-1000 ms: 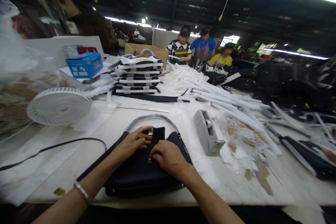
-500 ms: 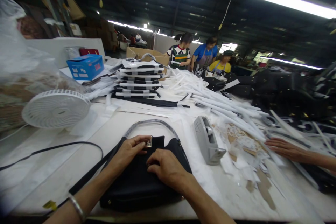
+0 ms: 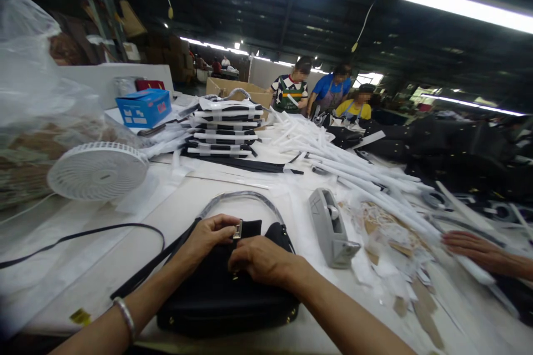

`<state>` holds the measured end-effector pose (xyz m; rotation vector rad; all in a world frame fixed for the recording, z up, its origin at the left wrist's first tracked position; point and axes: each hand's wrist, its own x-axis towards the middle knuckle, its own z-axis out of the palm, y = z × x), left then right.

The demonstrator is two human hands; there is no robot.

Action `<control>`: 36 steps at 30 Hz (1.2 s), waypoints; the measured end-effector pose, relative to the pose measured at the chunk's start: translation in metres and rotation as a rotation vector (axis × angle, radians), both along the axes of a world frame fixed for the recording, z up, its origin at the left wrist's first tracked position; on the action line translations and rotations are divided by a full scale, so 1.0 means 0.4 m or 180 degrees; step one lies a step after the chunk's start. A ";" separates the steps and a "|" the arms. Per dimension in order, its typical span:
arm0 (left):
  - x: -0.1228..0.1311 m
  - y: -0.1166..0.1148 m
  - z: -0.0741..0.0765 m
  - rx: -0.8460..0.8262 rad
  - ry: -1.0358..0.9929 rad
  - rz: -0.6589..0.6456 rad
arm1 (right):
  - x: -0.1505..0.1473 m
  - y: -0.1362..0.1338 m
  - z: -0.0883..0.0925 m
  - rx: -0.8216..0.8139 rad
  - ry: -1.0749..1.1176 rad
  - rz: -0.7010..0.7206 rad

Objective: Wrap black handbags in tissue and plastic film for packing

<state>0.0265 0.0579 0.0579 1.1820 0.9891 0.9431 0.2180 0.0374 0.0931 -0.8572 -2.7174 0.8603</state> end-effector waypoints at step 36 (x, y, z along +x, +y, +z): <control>-0.005 0.001 -0.035 -0.0419 -0.1002 0.0020 | -0.015 0.002 -0.028 0.2638 0.0271 -0.0337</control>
